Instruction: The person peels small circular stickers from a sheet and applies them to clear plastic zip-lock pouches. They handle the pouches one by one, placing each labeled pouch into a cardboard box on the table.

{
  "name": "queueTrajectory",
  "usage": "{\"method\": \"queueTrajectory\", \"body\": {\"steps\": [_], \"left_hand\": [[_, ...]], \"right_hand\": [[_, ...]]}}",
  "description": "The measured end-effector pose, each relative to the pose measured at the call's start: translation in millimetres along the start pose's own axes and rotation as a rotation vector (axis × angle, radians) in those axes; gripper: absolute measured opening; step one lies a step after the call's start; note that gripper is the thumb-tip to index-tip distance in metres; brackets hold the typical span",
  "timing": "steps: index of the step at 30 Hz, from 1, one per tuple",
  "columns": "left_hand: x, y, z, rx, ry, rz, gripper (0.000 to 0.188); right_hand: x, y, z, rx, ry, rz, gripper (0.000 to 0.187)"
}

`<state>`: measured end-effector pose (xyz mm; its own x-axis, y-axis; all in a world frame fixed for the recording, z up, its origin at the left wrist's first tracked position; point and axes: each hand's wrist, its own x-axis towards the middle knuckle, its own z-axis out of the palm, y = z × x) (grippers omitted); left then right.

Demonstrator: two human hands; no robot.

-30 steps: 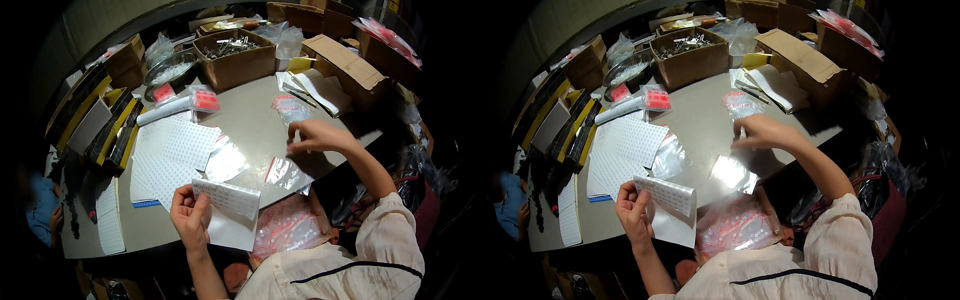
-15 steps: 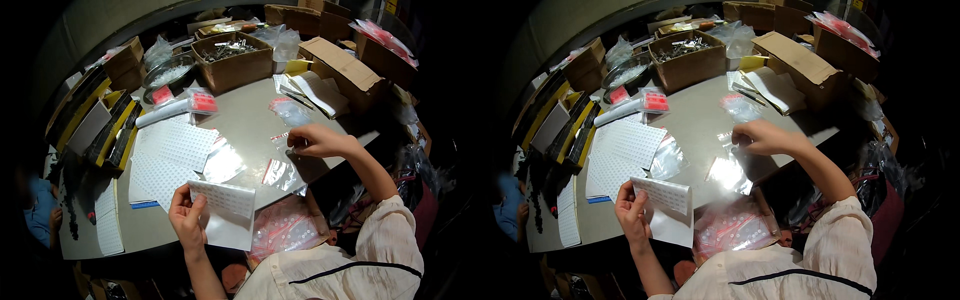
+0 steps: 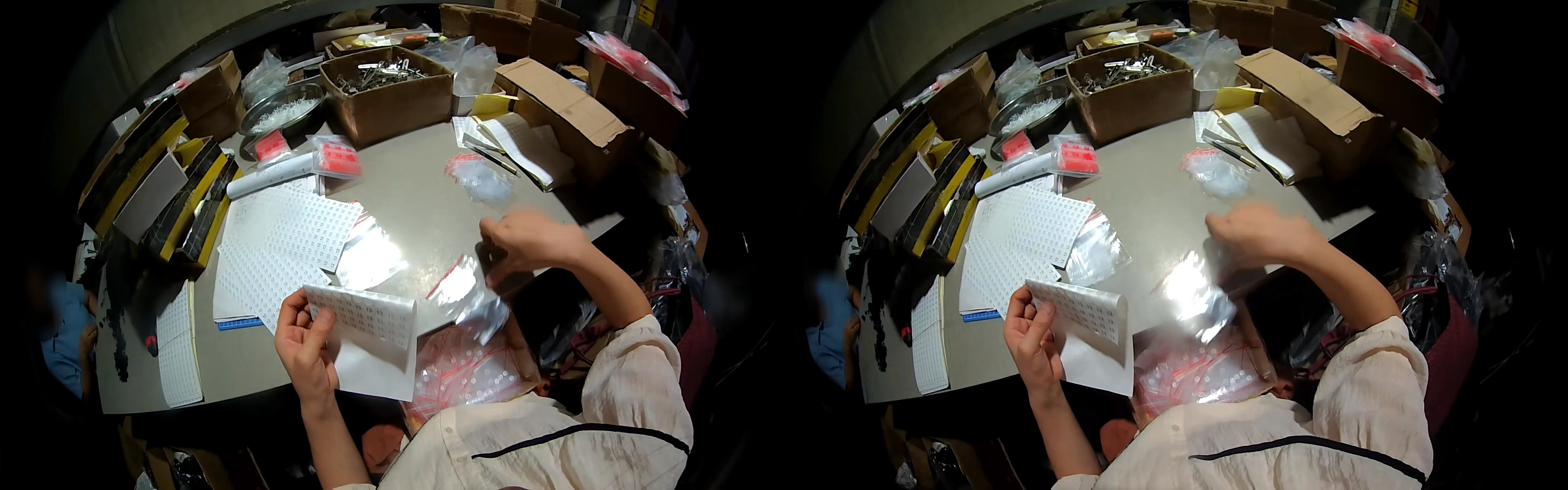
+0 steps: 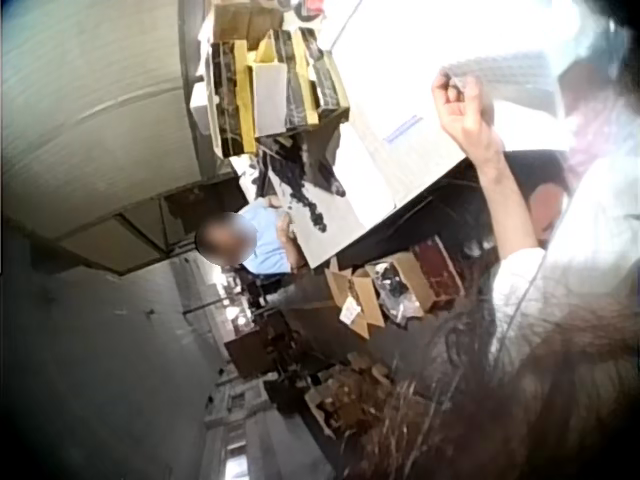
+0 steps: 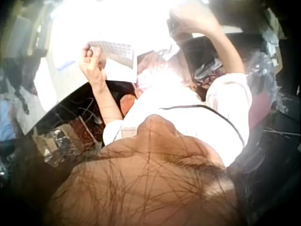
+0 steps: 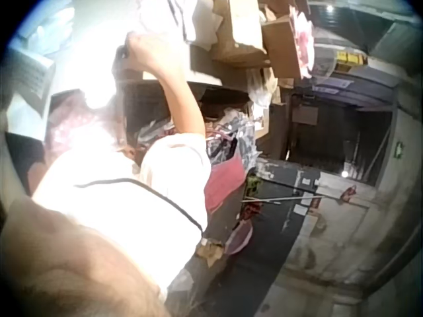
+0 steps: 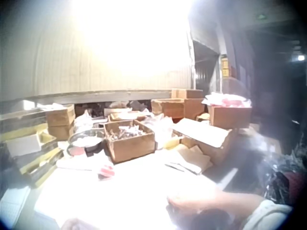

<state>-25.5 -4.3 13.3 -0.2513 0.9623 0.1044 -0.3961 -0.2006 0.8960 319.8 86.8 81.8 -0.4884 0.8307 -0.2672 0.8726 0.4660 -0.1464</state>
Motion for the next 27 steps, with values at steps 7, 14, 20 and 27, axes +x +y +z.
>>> {"method": "queueTrajectory", "body": {"steps": [7, 14, 20, 27], "left_hand": [[-1.9, -2.6, -0.5, 0.031, 0.014, 0.018, 0.034], [-23.8, -8.1, 27.8, -0.054, 0.036, 0.19, 0.03], [-35.0, 14.6, 38.5, 0.086, -0.142, 0.012, 0.039], [-41.6, 22.0, 36.8, 0.152, -0.194, -0.072, 0.018]], "right_hand": [[-14.1, -44.2, -13.4, 0.456, 0.169, -0.299, 0.053], [-2.6, -101.6, 21.3, 0.761, 0.406, -0.526, 0.07], [1.2, -98.1, 29.8, 1.027, 0.322, -0.452, 0.052], [-14.1, -76.6, 40.8, 1.238, 0.234, -0.482, 0.03]]}}
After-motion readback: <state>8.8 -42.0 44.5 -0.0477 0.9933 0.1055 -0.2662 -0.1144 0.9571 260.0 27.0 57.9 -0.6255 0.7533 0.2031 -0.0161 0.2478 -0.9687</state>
